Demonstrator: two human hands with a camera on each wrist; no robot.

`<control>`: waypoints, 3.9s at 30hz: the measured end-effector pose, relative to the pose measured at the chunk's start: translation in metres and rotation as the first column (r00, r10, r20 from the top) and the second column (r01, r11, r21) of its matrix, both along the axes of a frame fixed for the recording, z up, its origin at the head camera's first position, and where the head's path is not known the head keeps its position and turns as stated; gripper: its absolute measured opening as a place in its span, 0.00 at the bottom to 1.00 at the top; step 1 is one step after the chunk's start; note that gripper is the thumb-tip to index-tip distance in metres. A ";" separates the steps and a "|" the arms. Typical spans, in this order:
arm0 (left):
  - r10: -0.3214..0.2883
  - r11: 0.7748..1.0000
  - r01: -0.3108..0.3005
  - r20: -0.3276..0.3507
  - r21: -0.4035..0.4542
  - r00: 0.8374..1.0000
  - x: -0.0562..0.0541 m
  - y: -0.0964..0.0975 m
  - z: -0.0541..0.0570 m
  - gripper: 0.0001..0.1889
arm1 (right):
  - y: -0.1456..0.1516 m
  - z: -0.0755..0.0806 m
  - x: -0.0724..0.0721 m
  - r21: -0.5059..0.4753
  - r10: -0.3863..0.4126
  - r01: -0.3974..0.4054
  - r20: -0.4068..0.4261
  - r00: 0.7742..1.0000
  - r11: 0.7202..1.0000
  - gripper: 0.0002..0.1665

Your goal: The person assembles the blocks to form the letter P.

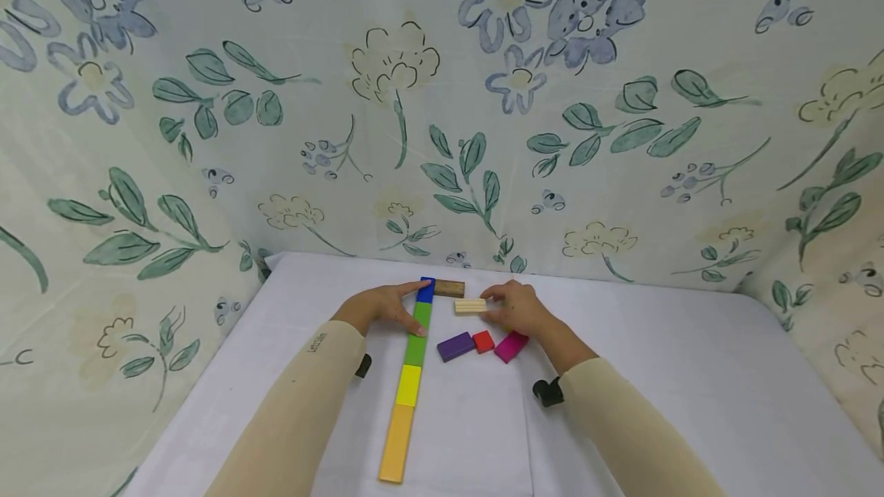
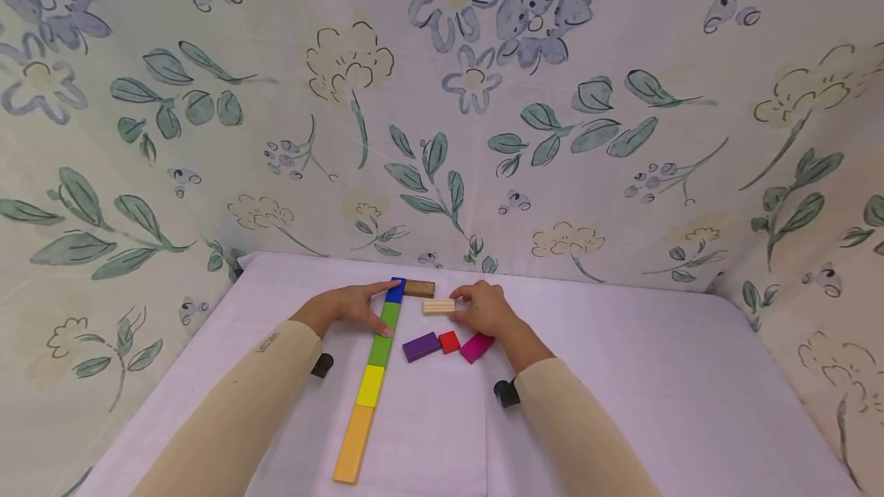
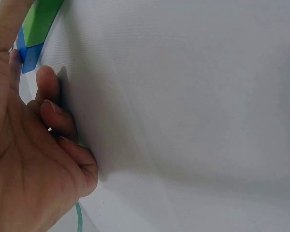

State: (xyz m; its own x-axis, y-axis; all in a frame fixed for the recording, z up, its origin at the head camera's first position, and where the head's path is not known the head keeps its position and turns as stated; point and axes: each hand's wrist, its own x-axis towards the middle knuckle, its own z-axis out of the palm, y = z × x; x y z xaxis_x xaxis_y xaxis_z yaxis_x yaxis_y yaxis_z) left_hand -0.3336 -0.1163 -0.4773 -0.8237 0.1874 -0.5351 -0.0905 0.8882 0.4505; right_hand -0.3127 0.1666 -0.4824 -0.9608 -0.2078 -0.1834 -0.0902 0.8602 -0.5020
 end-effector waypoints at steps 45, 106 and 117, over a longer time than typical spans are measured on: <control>0.030 1.000 -0.030 0.013 -0.004 0.999 0.002 0.000 0.002 0.59 | 0.006 -0.006 -0.018 -0.016 -0.134 0.134 0.004 0.991 0.991 0.24; 0.040 0.999 -0.040 0.026 0.019 0.999 0.002 0.002 0.003 0.59 | 0.010 -0.003 -0.015 -0.098 -0.159 0.164 0.056 0.986 0.982 0.31; 0.028 1.000 -0.028 0.017 0.005 0.999 0.001 0.002 0.003 0.59 | 0.033 0.002 0.001 -0.134 -0.167 0.162 -0.023 0.986 0.978 0.29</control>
